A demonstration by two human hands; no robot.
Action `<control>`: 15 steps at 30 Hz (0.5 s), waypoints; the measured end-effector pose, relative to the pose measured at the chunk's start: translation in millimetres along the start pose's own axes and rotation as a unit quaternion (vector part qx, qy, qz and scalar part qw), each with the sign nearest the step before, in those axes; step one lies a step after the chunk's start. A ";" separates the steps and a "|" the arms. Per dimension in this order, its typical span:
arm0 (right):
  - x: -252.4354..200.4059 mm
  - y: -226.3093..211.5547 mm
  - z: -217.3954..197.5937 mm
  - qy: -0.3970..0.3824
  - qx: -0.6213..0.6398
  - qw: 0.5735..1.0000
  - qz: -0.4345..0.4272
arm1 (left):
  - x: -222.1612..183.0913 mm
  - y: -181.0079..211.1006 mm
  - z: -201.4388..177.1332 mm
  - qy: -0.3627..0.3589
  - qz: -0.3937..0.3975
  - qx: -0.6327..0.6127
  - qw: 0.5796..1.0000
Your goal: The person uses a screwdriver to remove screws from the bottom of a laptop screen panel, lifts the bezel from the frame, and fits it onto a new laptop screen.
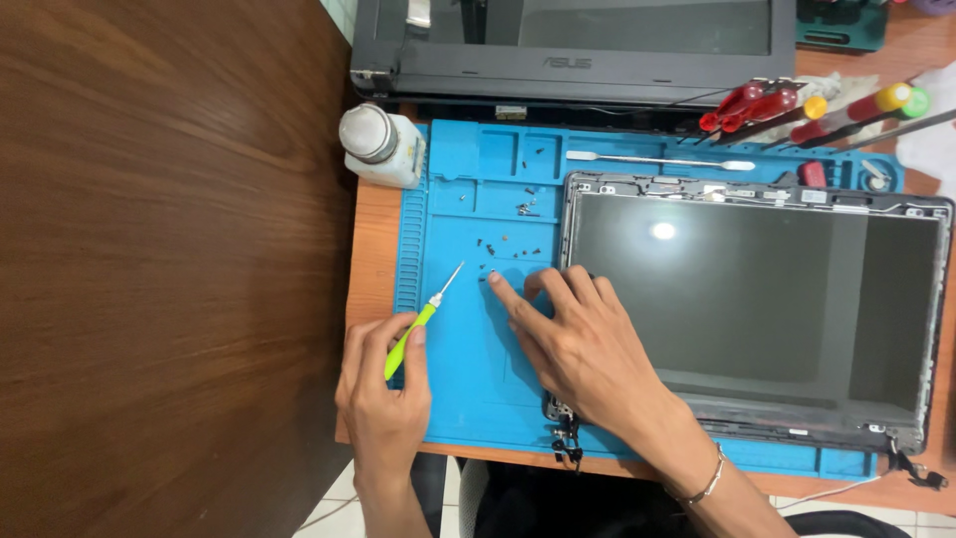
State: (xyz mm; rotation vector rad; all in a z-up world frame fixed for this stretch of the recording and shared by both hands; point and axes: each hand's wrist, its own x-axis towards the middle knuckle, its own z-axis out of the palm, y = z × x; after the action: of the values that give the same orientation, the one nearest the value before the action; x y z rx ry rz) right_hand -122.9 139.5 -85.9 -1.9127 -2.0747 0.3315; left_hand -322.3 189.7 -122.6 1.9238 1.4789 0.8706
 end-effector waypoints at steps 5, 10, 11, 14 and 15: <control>-14.4 4.7 -7.7 0.045 0.025 0.999 0.006 | -0.1 3.9 -1.1 -0.015 -0.015 -0.017 1.000; -34.2 15.0 -17.3 0.071 0.051 0.996 0.026 | -7.3 16.5 5.4 -0.002 -0.010 0.031 0.999; -38.0 17.7 -19.0 0.077 0.046 0.995 0.033 | -9.1 19.1 8.2 0.001 -0.020 0.033 0.999; -52.1 24.4 -25.9 0.097 0.048 0.992 0.062 | -14.3 23.1 14.2 0.008 -0.022 0.048 0.999; -56.6 26.3 -28.1 0.104 0.051 0.991 0.073 | -15.8 23.5 16.4 0.010 -0.018 0.055 0.998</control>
State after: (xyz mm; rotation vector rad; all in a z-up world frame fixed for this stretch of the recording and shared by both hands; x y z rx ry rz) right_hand -84.2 84.5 -73.0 -1.9519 -1.7566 0.2532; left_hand -298.2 168.1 -117.8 1.9653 1.5989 0.8100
